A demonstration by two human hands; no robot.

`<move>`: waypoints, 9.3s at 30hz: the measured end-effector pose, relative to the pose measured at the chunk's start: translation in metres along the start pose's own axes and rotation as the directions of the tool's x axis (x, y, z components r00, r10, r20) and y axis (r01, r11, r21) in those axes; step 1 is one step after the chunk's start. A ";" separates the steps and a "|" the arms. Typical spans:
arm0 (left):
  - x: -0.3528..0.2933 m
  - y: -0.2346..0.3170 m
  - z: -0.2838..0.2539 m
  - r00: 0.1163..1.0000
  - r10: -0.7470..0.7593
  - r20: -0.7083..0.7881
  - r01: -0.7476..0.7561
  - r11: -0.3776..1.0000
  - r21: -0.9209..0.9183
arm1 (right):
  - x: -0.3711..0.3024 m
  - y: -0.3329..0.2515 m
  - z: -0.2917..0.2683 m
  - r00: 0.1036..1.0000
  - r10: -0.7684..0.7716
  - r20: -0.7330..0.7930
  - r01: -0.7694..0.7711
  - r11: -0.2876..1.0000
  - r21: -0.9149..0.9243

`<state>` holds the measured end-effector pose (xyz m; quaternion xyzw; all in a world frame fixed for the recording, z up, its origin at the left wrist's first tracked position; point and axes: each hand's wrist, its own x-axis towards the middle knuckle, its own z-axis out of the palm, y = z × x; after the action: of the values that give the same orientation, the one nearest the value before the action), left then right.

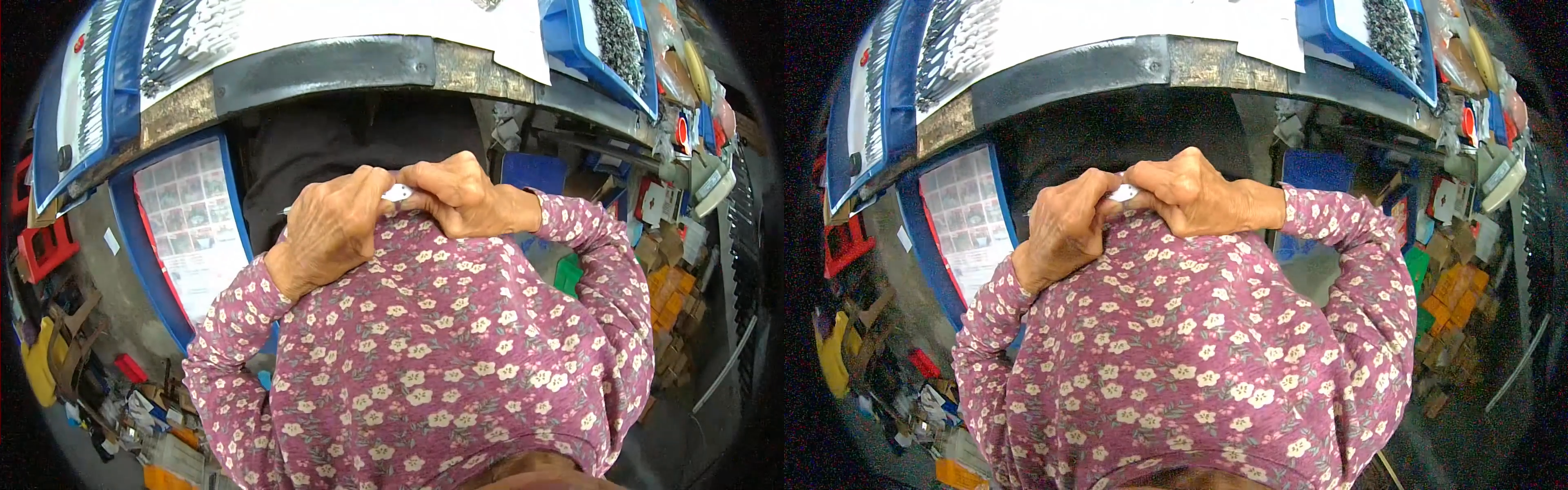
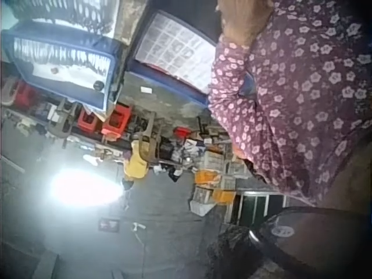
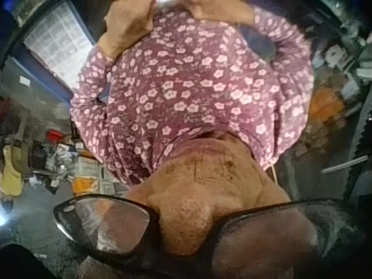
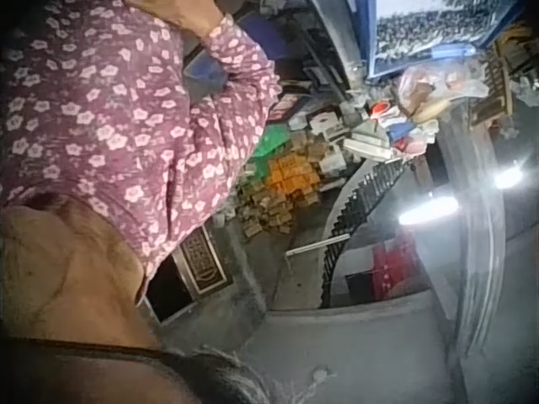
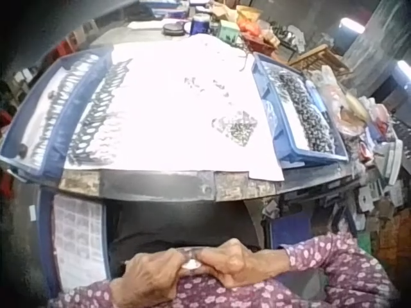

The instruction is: Manually attaching small white plastic components onto long metal needle-like strips at a workstation.

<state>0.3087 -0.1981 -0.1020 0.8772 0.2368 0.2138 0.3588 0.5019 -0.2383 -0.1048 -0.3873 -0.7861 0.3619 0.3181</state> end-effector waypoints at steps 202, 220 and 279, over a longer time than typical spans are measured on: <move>0.173 0.003 -0.049 0.867 -0.469 0.170 0.361 0.356 -0.862 | 0.062 0.099 -0.212 0.777 -0.010 -0.630 -0.446 0.698 -0.560; 0.163 -0.003 -0.059 0.875 -0.468 0.125 0.323 0.370 -0.871 | 0.076 0.108 -0.208 0.811 0.093 -0.577 -0.468 0.696 -0.545; 0.154 -0.008 -0.045 0.878 -0.272 -0.394 0.205 0.957 -0.206 | 0.103 0.017 -0.116 0.903 -0.103 -0.416 -0.108 0.885 -0.452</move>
<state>0.4042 -0.0817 -0.0471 0.7438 0.3969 0.3687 0.3917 0.5475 -0.1068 -0.0335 -0.5230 -0.7596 0.0694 0.3803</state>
